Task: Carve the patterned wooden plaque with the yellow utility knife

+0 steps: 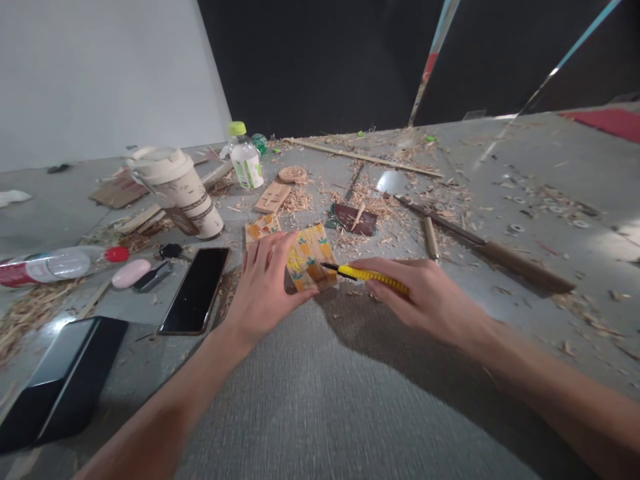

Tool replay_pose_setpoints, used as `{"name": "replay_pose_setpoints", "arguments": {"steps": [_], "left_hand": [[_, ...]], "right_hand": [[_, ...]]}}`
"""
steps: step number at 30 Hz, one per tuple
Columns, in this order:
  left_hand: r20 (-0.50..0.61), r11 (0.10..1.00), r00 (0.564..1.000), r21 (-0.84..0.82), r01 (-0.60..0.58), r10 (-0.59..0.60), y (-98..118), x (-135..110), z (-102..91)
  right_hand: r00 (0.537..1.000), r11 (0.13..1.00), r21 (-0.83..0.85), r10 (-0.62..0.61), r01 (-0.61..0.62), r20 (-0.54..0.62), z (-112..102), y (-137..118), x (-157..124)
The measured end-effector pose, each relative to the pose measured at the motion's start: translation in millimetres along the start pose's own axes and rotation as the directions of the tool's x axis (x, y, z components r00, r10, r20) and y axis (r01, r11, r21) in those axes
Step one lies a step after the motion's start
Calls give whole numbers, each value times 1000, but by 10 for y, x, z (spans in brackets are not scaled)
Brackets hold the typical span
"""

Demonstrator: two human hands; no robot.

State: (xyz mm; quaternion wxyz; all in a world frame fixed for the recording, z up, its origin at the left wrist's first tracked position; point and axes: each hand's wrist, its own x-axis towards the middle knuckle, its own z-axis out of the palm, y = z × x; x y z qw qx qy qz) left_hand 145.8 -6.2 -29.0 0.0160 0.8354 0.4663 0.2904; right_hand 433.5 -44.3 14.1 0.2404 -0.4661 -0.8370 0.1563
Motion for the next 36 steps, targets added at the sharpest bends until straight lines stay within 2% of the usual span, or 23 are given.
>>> {"name": "replay_pose_setpoints", "arguments": {"steps": [10, 16, 21, 26, 32, 36], "left_hand": [[-6, 1000, 1000, -9, 1, -1, 12, 5, -5], [0, 1000, 1000, -22, 22, -22, 30, 13, -12], [0, 999, 1000, -25, 22, -22, 24, 10, -12], [5, 999, 1000, -31, 22, -22, 1, 2, 2], [3, 999, 1000, -44, 17, -17, -6, 5, 14], [5, 999, 1000, -41, 10, -9, -3, 8, 15]], "right_hand": [[998, 998, -41, 51, -52, -29, -23, 7, 2], [993, 993, -78, 83, -90, -84, -76, 59, 3], [996, 996, -32, 77, -79, -45, -21, 17, 0], [988, 985, -78, 153, -155, -33, 73, -100, -58], [968, 961, -199, 220, -194, 119, 239, -268, -155], [953, 963, -180, 233, -199, 192, 287, -348, -196]]}}
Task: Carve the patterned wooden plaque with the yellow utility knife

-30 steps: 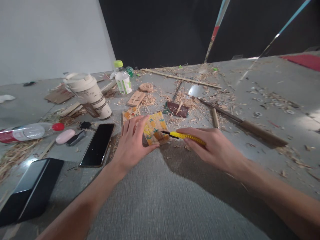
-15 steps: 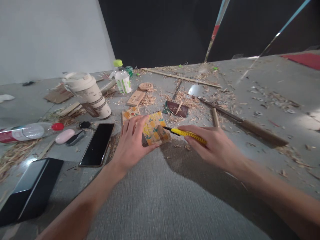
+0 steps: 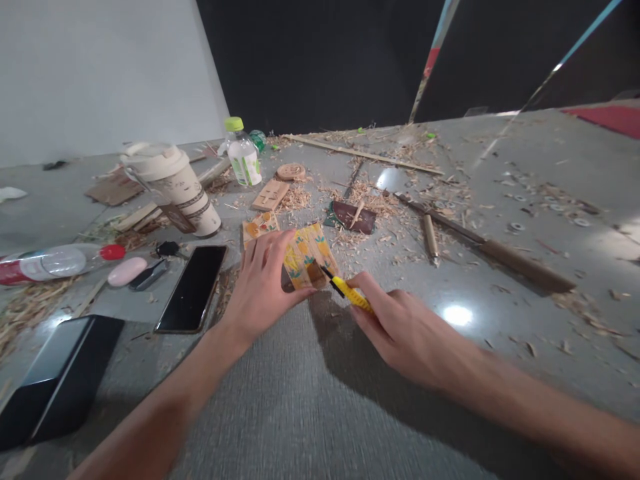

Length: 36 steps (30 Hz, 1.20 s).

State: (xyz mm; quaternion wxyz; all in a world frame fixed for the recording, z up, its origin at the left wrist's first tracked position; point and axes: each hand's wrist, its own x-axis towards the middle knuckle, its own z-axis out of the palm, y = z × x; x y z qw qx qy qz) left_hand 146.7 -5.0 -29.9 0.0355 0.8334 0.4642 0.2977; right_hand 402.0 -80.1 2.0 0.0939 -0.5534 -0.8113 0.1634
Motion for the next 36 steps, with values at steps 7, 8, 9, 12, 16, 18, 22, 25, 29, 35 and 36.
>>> {"name": "replay_pose_setpoints", "arguments": {"steps": [7, 8, 9, 12, 16, 18, 22, 25, 29, 35, 36], "left_hand": [[2, 1000, 1000, 0, -2, 2, 4, -3, -4], [2, 1000, 1000, 2, -2, 2, 5, -2, -5], [2, 1000, 1000, 5, 0, 0, 7, -2, -6], [-4, 1000, 1000, 7, 3, -3, 14, 1, -6], [-13, 1000, 1000, 9, -4, 4, 15, 4, -3], [-14, 1000, 1000, 13, -5, 5, 11, 4, -2], [-8, 1000, 1000, 17, -1, 2, 1, 3, 3], [-2, 1000, 1000, 21, 4, -4, -5, 1, 14], [18, 1000, 1000, 19, 2, -2, -16, 0, 13], [133, 999, 991, -5, -31, 32, -28, 17, -74], [149, 999, 988, -11, -33, 34, -26, 20, -84]], "right_hand": [[1000, 999, 49, 2, -3, 22, -4, -9, -16], [1000, 999, 49, 2, -2, 12, -3, -6, -14], [1000, 999, 47, -1, 1, 4, -2, -4, -14], [1000, 1000, 28, -11, 11, -14, -1, 3, -17], [999, 999, 3, -33, 33, -17, 13, 19, -35], [999, 999, -13, -45, 45, -27, 31, 33, -51], [999, 998, -57, -41, 40, -20, 70, 57, -97], [998, 995, -77, -59, 59, -9, 79, 60, -123], [999, 997, -52, -50, 51, 15, 65, 51, -122], [999, 999, -27, -41, 41, 18, 61, 75, -101], [999, 998, -33, -48, 48, 12, 63, 81, -102]]}}
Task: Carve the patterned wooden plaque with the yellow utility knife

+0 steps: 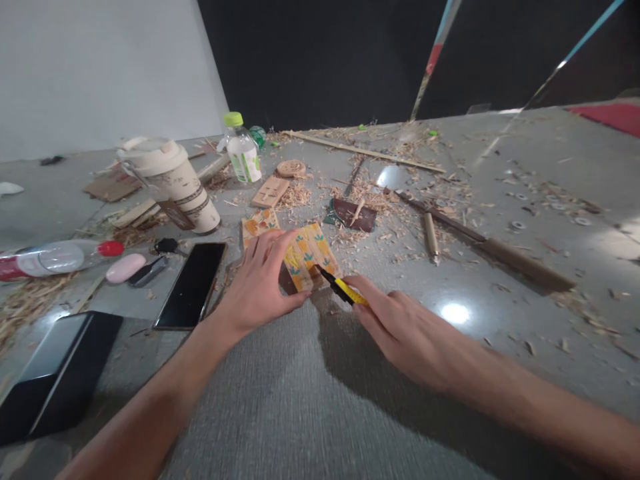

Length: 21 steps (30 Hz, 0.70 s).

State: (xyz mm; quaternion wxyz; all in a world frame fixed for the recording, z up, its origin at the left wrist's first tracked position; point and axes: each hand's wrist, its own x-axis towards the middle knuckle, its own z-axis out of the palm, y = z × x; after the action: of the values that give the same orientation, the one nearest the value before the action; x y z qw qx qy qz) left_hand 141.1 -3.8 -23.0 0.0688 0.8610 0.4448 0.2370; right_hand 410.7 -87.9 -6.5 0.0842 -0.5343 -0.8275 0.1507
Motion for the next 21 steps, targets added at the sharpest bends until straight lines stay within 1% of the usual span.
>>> {"name": "replay_pose_setpoints", "arguments": {"steps": [2, 5, 10, 13, 15, 19, 21], "left_hand": [[11, 1000, 1000, 0, 11, -11, 9, 2, -3], [-17, 999, 999, 18, 33, -33, 31, 0, 24], [-55, 998, 998, 49, 39, -37, 73, -12, 67], [-75, 996, 996, 67, 52, -47, 87, -19, 81], [-91, 996, 995, 74, 53, -46, 91, -21, 92], [-114, 995, 992, 79, 57, -48, 103, -22, 111], [-119, 994, 991, 85, 64, -54, 112, -22, 117]], "right_hand": [[1000, 1000, -6, -2, 2, 2, 1, 8, -6], [1000, 1000, 17, -1, 1, 30, -10, 22, -16], [992, 981, 182, -84, 65, 98, -43, 62, -26], [983, 956, 292, -75, 24, 167, -62, 64, -20], [978, 942, 336, -57, -13, 199, -77, 48, -13], [972, 929, 365, -22, -68, 235, -102, 6, -17], [971, 930, 362, -28, -61, 236, -96, 9, -34]]}}
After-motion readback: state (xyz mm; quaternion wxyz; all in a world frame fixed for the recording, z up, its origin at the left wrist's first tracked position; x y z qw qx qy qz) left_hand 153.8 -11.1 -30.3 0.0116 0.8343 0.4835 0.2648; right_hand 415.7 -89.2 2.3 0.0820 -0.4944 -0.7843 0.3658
